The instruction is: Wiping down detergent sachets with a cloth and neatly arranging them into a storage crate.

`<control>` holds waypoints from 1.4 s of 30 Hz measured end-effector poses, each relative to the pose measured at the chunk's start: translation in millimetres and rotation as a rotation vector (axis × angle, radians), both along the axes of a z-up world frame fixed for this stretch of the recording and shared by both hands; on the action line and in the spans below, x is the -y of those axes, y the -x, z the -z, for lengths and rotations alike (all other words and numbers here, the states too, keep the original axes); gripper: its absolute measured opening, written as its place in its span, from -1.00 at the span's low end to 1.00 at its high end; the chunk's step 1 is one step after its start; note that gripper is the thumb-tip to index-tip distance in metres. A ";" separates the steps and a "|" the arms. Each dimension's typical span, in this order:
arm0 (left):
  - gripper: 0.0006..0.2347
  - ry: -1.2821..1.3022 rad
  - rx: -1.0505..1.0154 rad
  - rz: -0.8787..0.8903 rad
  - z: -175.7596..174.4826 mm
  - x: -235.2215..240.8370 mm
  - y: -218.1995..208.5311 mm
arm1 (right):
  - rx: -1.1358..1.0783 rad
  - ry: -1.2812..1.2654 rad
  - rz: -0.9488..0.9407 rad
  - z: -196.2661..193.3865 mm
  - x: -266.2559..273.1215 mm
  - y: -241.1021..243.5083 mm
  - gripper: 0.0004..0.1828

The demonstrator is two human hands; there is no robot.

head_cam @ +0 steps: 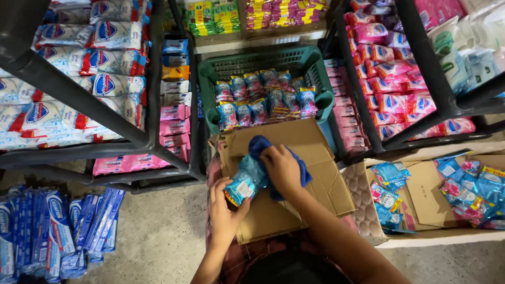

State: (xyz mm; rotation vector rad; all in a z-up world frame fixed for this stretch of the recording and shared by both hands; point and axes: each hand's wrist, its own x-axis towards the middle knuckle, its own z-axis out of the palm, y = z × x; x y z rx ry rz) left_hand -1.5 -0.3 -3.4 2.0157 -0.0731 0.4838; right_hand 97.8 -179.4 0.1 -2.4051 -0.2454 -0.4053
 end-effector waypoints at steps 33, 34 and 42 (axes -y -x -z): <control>-0.44 0.038 -0.163 -0.072 24.2 -3.7 3.4 | 0.143 -0.218 -0.225 -47.5 -25.1 29.1 -0.90; -0.32 0.025 -0.142 -0.049 28.6 -4.6 4.0 | 0.116 -0.084 -0.290 -47.1 -31.9 37.9 -0.79; -0.48 0.011 -0.117 -0.015 -0.1 -1.6 -1.5 | 0.094 0.048 -0.177 -19.5 -22.3 12.8 -0.78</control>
